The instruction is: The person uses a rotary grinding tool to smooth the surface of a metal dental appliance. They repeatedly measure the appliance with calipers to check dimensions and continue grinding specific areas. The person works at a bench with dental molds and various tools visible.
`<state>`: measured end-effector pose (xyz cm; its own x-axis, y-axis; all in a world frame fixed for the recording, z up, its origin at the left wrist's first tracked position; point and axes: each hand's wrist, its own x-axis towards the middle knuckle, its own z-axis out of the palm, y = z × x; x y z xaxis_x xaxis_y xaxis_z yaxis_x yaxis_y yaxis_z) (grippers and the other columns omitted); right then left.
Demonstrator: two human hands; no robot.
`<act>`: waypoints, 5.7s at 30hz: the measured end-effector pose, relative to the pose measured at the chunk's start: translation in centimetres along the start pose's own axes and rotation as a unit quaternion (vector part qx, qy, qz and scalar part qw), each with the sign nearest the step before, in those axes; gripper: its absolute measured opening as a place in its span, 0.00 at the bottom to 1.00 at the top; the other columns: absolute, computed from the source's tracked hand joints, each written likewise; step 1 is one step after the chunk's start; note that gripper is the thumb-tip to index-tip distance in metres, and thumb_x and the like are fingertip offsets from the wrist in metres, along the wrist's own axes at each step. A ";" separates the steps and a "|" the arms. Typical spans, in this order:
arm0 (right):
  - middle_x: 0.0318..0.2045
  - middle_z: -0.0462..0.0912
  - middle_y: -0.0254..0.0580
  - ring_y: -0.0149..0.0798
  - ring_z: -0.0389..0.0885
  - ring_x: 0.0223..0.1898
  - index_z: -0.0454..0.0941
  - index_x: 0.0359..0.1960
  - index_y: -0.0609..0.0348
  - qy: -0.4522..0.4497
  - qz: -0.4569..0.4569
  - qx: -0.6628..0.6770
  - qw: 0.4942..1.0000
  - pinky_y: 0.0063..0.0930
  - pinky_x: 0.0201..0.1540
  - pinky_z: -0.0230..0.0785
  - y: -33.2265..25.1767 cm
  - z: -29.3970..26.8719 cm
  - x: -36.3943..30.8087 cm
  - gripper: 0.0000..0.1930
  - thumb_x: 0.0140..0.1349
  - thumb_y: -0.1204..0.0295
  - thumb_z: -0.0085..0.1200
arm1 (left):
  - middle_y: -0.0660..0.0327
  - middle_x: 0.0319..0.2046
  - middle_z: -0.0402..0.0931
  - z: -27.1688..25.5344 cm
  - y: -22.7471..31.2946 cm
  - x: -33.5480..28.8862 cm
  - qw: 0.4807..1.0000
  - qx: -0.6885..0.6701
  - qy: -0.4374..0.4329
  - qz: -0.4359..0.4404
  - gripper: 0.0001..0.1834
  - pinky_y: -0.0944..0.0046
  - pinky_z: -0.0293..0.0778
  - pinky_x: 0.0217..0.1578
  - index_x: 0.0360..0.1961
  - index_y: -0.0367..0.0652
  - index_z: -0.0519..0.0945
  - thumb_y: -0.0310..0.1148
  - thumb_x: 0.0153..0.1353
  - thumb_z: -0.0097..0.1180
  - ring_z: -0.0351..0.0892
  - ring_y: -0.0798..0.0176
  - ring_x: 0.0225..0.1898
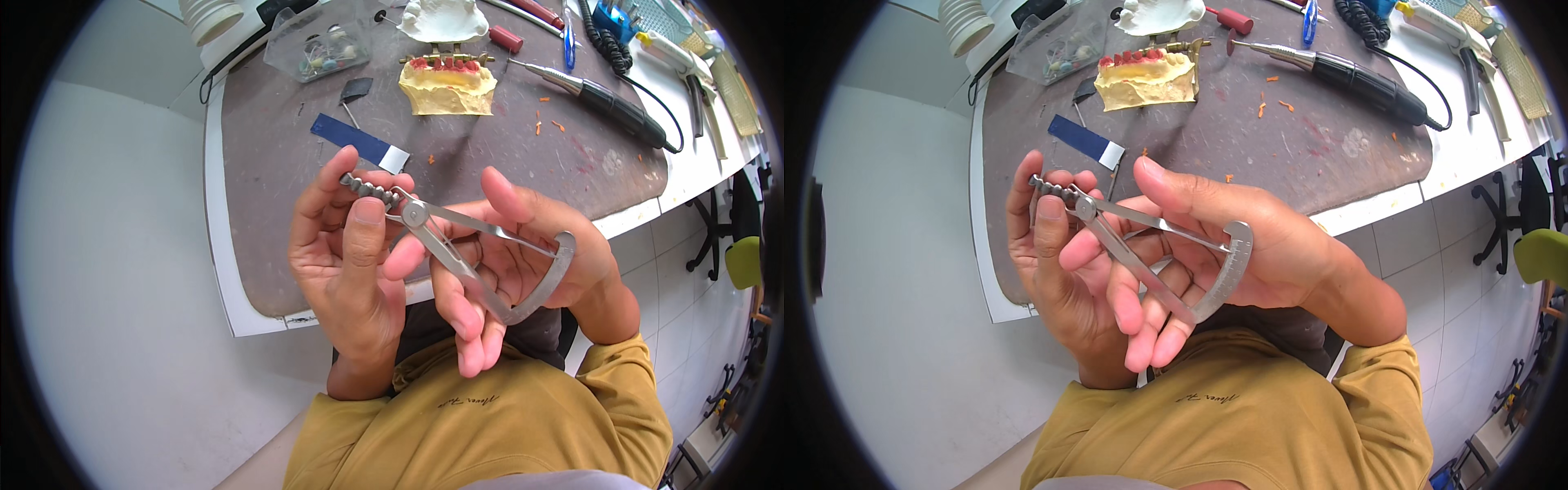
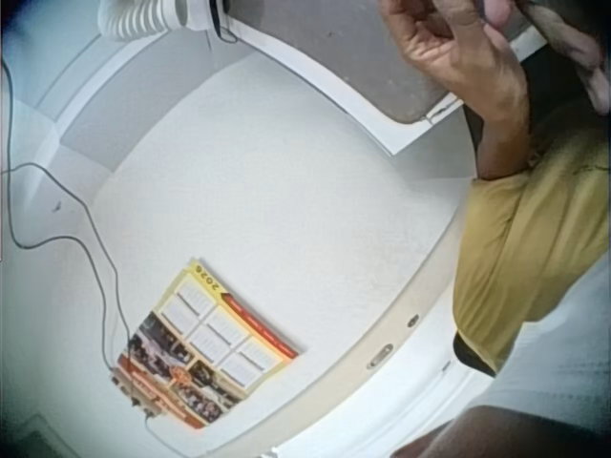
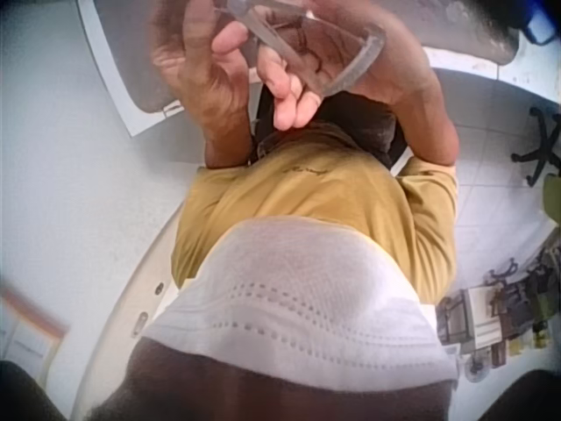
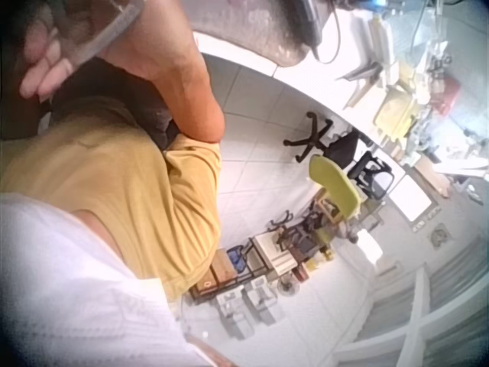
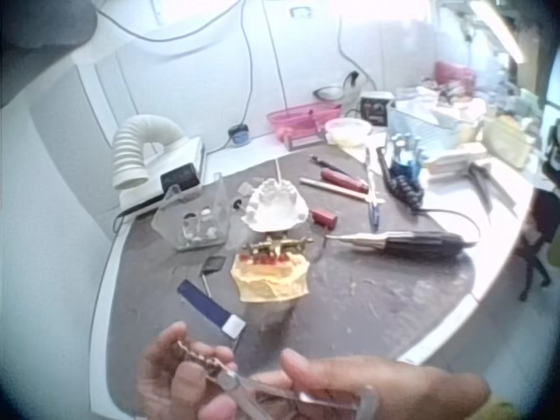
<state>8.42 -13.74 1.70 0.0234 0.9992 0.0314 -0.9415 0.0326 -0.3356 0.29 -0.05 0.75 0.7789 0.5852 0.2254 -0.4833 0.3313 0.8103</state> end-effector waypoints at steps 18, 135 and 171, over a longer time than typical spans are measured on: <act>0.30 0.77 0.53 0.48 0.82 0.30 0.64 0.53 0.74 0.020 0.005 -0.034 0.999 0.33 0.35 0.78 -0.1 -0.2 0.0 0.31 0.68 0.51 0.32 | 0.61 0.37 0.73 0.8 -0.2 -0.6 0.998 0.061 0.025 0.005 0.16 0.66 0.72 0.45 0.49 0.38 0.69 0.33 0.63 0.51 0.72 0.66 0.44; 0.29 0.76 0.51 0.46 0.81 0.29 0.67 0.50 0.76 0.039 -0.001 -0.066 0.997 0.32 0.34 0.79 -0.4 0.3 -0.3 0.36 0.67 0.46 0.30 | 0.60 0.41 0.70 0.3 0.0 -0.8 0.990 0.138 0.031 0.002 0.22 0.65 0.72 0.45 0.52 0.36 0.68 0.38 0.60 0.48 0.71 0.68 0.45; 0.29 0.76 0.54 0.51 0.82 0.30 0.62 0.54 0.78 0.031 0.003 -0.064 0.997 0.36 0.35 0.79 -0.2 0.0 -0.1 0.31 0.69 0.53 0.30 | 0.61 0.35 0.68 -0.2 0.0 -0.5 0.995 0.096 0.001 -0.004 0.16 0.64 0.77 0.35 0.47 0.39 0.68 0.36 0.62 0.47 0.72 0.68 0.37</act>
<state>8.62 -13.83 1.82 0.0426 0.9987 -0.0281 -0.8908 0.0252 -0.4536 -0.16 -0.18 0.47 0.7815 0.5846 0.2181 -0.3920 0.1881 0.9005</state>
